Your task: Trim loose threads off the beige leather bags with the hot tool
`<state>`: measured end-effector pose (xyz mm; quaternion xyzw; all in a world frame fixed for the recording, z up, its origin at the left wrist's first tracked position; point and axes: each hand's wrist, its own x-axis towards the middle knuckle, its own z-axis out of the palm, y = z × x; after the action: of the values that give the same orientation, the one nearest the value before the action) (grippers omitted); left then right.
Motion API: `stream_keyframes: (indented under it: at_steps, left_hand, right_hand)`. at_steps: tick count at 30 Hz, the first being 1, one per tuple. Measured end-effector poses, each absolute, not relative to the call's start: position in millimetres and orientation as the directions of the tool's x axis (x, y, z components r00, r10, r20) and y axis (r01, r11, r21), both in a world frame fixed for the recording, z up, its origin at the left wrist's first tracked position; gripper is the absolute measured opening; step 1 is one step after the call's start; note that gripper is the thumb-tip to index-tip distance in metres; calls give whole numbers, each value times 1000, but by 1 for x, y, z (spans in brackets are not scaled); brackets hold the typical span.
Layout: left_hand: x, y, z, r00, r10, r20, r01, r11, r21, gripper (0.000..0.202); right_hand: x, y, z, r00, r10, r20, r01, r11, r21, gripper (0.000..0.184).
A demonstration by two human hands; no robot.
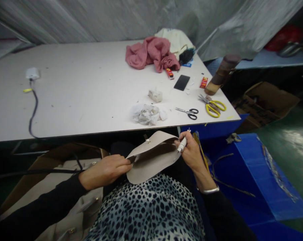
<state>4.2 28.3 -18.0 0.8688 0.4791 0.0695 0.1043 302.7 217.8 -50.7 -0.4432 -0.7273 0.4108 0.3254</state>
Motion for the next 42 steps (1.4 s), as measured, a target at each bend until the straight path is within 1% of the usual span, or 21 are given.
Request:
stream_keyframes:
  at_steps: [3, 5, 8, 10, 12, 14, 17, 19, 22, 26, 28, 32, 34, 36, 39, 41, 42]
  left_hand:
    - [0, 34, -7, 589, 804, 80, 766, -587, 263, 27]
    - [-3, 38, 5, 573, 807, 142, 746, -586, 317, 24]
    - [-8, 41, 29, 473, 858, 199, 752, -511, 417, 17]
    - [-11, 42, 45, 373, 905, 205, 780, -426, 458, 17]
    - [-13, 40, 58, 275, 940, 203, 820, -339, 462, 21]
    - [-15, 35, 65, 209, 963, 168, 850, -264, 456, 19]
    - [-16, 26, 69, 182, 982, 52, 855, -184, 485, 10]
    - [-17, 20, 70, 183, 983, -3, 842, -155, 517, 11]
    - [-21, 13, 72, 182, 983, -21, 790, -134, 599, 13]
    - [-23, 8, 83, 166, 986, 11, 652, -118, 749, 9]
    - [-22, 6, 88, 142, 990, 19, 589, -99, 802, 10]
    - [-23, 6, 82, 71, 997, -15, 506, -23, 862, 14]
    - [-28, 9, 71, 14, 1000, -23, 476, 13, 879, 17]
    - [-33, 14, 60, -34, 999, -17, 459, 31, 888, 20]
    - [-37, 22, 47, -51, 999, 6, 467, 18, 884, 19]
    - [-37, 28, 42, -42, 999, 14, 475, 8, 880, 16]
    - [-37, 31, 40, -40, 999, 13, 477, 8, 879, 15]
  right_hand:
    - [304, 220, -49, -397, 913, 98, 398, 267, -878, 17]
    - [304, 221, -46, -402, 911, 92, 399, 265, -878, 20]
    - [299, 221, -40, -410, 907, 100, 397, 276, -876, 25]
    - [292, 219, -35, -428, 898, 103, 393, 288, -873, 26]
    - [284, 215, -31, -461, 883, 91, 375, 286, -882, 26]
    - [277, 211, -28, -488, 869, 76, 359, 279, -891, 26]
    - [271, 207, -26, -486, 872, 67, 377, 278, -884, 26]
    - [268, 208, -27, -478, 875, 72, 388, 285, -876, 27]
    - [264, 212, -33, -498, 864, 76, 372, 291, -881, 28]
    - [256, 216, -45, -572, 820, 27, 366, 284, -886, 27]
    - [252, 215, -51, -602, 799, 14, 357, 285, -890, 27]
    - [244, 210, -58, -644, 765, 5, 338, 291, -895, 23]
    - [240, 212, -58, -625, 780, 17, 344, 295, -892, 22]
    - [236, 219, -56, -574, 817, 49, 311, 272, -911, 24]
    - [230, 234, -51, -477, 871, 117, 205, 240, -949, 33]
    - [223, 244, -46, -441, 882, 167, 193, 274, -942, 43]
    - [219, 248, -43, -434, 879, 197, 208, 311, -927, 45]
